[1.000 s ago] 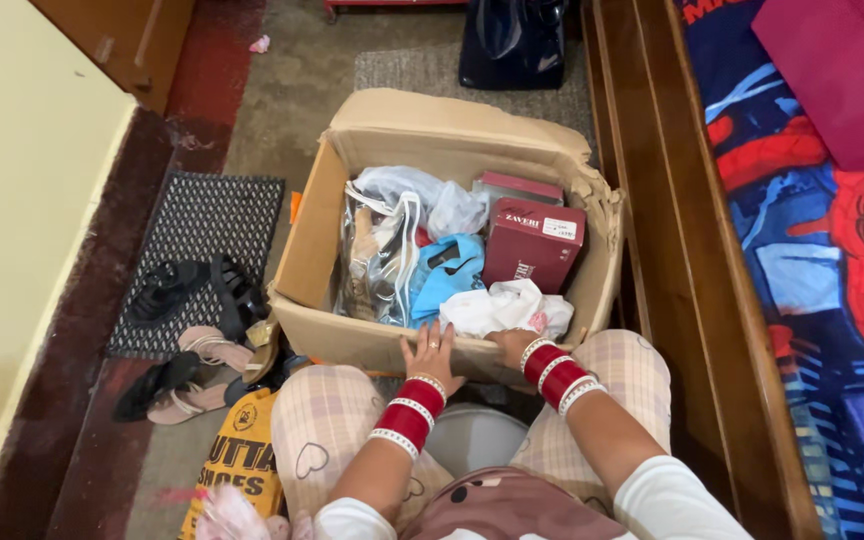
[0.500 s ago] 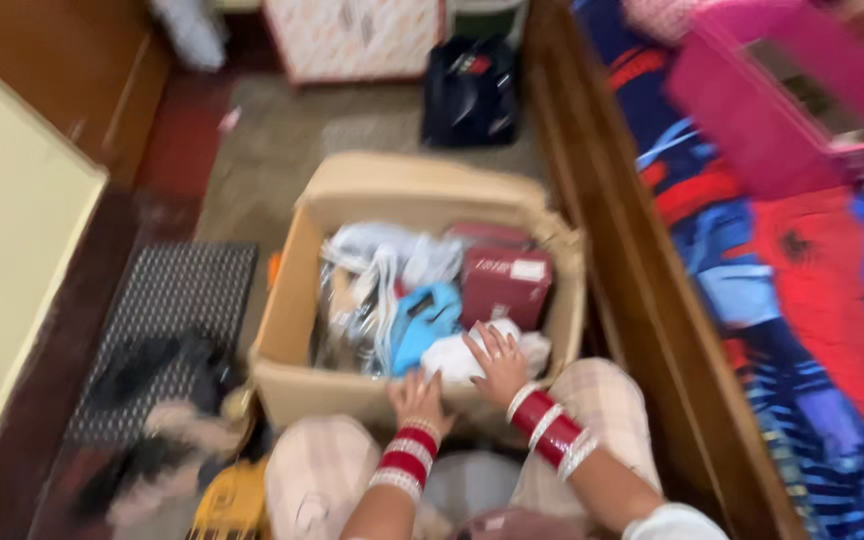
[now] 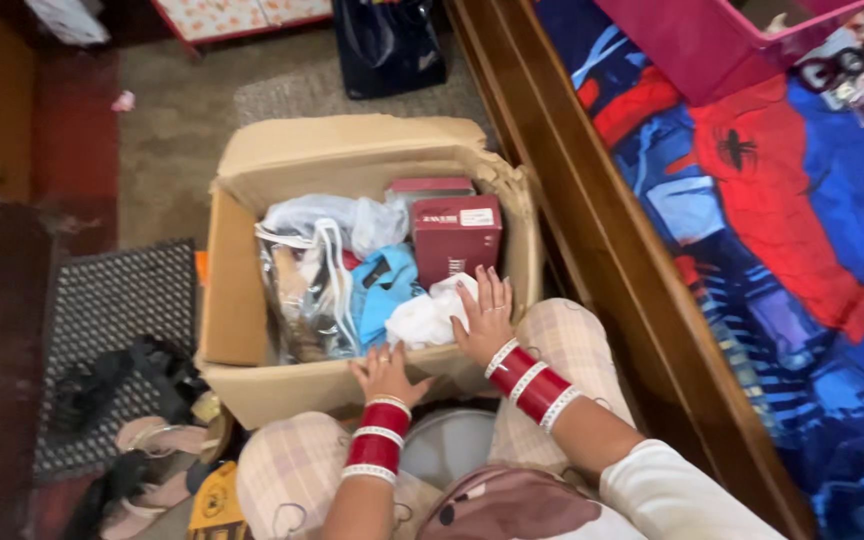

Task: The person sits on the floor and sorts through a cardboard box containing various shoes and shoe boxes. They pick up individual shoes, inspect them, and place them on the floor or back into the box.

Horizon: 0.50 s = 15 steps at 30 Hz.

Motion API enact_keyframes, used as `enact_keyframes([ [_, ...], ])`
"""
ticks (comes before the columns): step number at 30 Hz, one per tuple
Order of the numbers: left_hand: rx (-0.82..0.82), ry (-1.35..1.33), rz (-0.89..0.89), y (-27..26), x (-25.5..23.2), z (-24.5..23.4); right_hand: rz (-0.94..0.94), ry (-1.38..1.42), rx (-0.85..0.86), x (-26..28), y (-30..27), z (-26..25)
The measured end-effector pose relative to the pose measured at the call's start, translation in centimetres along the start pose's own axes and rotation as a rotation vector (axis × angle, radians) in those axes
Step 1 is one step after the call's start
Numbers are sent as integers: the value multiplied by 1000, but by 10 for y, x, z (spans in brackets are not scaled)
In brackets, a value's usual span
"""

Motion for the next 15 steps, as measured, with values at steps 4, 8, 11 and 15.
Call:
enact_keyframes([
  [4, -41, -13, 15, 7, -3, -6, -41, 38, 51, 4, 4, 3],
  [8, -131, -51, 42, 3, 4, 1, 44, 7, 170, -1, -5, 14],
  [11, -55, -65, 11, 1, 3, 1, 31, 35, 104, -1, -2, 13],
  [15, -68, -43, 12, -1, 2, -1, -88, 72, -93, 3, -10, 2],
])
Point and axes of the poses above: each hand's wrist, its own y-axis towards the middle knuckle, its own z-axis out of the palm, x = y × z, the point moved 3 cm from there along y, towards the middle knuckle, and after that the axes turned 4 degrees about z, right-handed, at the moved point
